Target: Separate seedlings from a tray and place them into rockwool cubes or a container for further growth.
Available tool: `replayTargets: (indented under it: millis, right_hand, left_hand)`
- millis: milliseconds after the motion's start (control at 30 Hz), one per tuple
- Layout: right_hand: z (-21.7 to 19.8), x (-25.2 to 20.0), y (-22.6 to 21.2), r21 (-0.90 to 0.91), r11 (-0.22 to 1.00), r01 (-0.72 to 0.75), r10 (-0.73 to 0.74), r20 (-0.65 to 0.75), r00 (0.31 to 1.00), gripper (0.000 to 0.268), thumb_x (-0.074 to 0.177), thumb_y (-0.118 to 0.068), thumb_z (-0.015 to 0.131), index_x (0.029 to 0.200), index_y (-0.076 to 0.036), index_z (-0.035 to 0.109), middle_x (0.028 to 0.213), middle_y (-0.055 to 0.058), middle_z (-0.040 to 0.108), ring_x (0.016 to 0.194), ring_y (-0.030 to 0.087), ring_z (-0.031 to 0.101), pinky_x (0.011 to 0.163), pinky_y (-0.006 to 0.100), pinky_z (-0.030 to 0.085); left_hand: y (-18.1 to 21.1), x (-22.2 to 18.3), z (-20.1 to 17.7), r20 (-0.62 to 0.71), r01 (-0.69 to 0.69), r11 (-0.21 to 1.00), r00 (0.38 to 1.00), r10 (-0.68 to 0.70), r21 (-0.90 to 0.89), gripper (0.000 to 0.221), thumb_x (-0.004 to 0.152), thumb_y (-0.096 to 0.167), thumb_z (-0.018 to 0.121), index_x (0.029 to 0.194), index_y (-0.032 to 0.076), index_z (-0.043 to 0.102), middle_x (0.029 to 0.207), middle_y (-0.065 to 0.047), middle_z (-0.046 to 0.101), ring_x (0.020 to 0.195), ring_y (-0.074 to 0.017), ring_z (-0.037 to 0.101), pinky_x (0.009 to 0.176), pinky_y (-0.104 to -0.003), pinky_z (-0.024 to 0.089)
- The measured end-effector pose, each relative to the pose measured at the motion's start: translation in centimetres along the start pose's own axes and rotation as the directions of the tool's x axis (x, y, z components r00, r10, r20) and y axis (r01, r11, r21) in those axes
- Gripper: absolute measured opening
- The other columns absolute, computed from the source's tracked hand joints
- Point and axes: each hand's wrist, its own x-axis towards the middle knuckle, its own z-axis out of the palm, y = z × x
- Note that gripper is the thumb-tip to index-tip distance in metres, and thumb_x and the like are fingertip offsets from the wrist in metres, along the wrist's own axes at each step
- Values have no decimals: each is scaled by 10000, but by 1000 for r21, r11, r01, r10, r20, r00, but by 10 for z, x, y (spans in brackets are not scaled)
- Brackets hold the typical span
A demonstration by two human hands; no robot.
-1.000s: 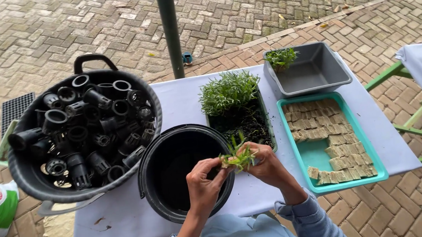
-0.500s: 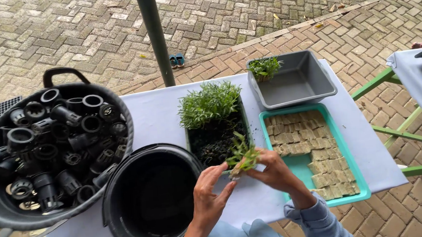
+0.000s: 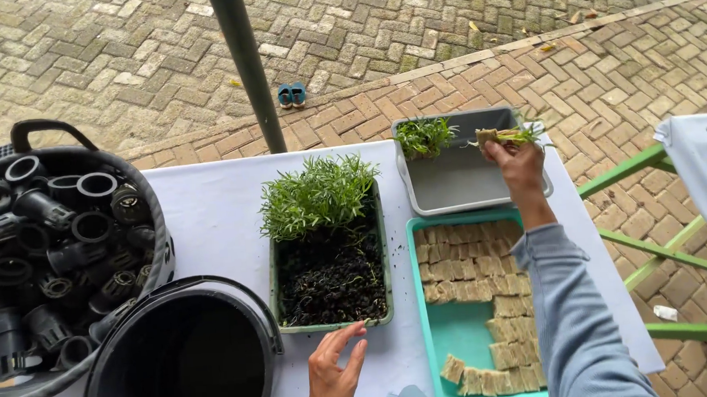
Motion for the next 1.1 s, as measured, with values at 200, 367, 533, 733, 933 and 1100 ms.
replayTargets:
  millis: [200,367,533,733,933,1100]
  right_hand:
    - [12,65,128,-252,931,-264,281,36,959,187,919,-63,816,978,91,726,877,149,748,732,179,722,667,276,612]
    - [45,86,198,-183,915,-359,371,35,928,164,872,-59,802,952,60,722,851,109,743,712,180,744,638,289,627]
    - [74,98,240,-410,846,-340,353,-46,934,149,866,-67,769,951,56,761,866,152,763,748,253,750,636,366,610]
    - [70,97,241,-772,617,-153,223,-15,975,304,779,-137,837,915,119,745,916,315,726,875,400,747,837,427,585]
    - [66,89,241,-765,638,90,64,168,984,197,806,-48,733,965,66,749,956,309,720,912,447,716,862,461,566]
    - [63,90,248,-738,663,128,53,217,975,270,774,-52,699,1015,61,744,986,328,711,951,461,699,911,468,549]
  left_hand:
    - [-26,-3,17,-57,84,996,995,-83,9,268,861,112,736,1124,86,776,1021,-65,811,1003,-196,764,874,-335,587]
    - [-46,0,25,-95,73,997,993,-71,19,201,855,102,741,1043,61,797,1010,-78,814,1003,-212,767,889,-348,582]
    - [-49,8,29,-103,80,997,992,-77,22,175,849,101,747,1006,56,808,994,-83,817,997,-226,766,891,-360,578]
    - [-50,14,30,-55,178,984,983,-176,21,172,866,131,741,1013,83,817,1018,-73,815,1032,-216,759,922,-364,577]
    - [-43,18,36,-8,180,984,984,-180,20,172,875,135,731,1016,79,811,1030,-77,810,1043,-216,751,929,-360,569]
    - [-41,15,32,-16,172,985,985,-172,5,167,870,128,734,1006,69,812,1016,-80,810,1018,-217,758,906,-356,576]
